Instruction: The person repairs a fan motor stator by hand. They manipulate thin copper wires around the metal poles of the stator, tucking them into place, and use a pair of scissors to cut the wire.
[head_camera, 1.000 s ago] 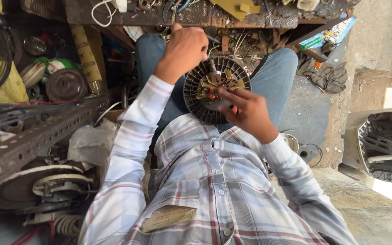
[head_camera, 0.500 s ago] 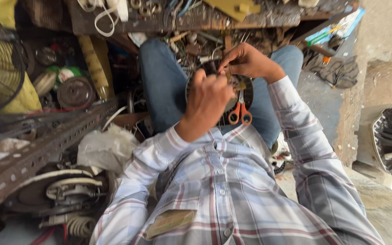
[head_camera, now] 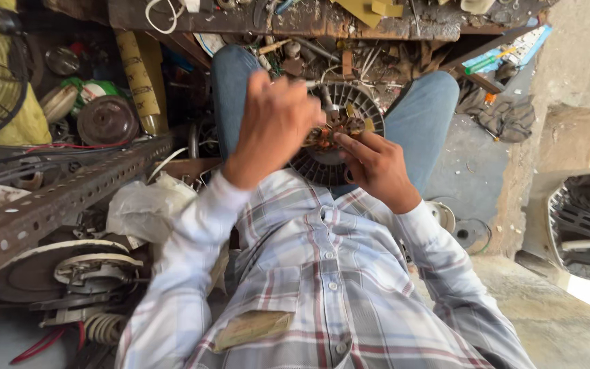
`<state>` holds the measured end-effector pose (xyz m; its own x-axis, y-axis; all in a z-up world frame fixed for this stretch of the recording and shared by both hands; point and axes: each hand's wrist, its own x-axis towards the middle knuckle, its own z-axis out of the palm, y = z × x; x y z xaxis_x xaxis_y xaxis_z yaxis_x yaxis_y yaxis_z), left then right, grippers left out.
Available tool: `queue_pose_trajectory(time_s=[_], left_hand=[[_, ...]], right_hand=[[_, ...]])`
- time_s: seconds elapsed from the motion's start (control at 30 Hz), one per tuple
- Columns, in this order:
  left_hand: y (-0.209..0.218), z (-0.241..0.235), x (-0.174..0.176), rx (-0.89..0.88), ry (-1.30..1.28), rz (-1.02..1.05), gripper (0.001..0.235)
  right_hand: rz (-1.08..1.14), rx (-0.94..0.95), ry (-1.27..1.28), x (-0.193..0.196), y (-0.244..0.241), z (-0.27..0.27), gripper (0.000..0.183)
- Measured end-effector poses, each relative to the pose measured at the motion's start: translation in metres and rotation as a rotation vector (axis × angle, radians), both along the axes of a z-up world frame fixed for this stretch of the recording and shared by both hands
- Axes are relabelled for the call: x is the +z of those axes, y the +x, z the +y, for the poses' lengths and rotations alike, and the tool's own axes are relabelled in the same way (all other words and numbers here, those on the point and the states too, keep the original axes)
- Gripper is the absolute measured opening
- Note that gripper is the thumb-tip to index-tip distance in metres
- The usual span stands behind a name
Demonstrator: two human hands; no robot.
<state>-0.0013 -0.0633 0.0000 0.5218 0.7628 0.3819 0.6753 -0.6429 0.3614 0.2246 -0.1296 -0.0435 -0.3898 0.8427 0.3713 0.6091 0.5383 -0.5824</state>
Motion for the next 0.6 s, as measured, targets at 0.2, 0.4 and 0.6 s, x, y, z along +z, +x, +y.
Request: queue_pose_trajectory(time_s=[0.2,0.4,0.6], left_hand=[[0.012,0.087,-0.054,-0.050,-0.139,0.160,0.021],[0.045,0.116,-0.074,-0.045,0.056,0.202,0.018],[0.073,0.061,-0.020,0.069,0.384,0.295,0.012]], right_hand=[[-0.088,0.070,0.016,0.006,0.002,0.000,0.044],[0.039,-0.285,-0.176,-0.034,0.029,0.071,0.036],[0.693,0.351,-0.699,-0.097,0.031,0.149,0.014]])
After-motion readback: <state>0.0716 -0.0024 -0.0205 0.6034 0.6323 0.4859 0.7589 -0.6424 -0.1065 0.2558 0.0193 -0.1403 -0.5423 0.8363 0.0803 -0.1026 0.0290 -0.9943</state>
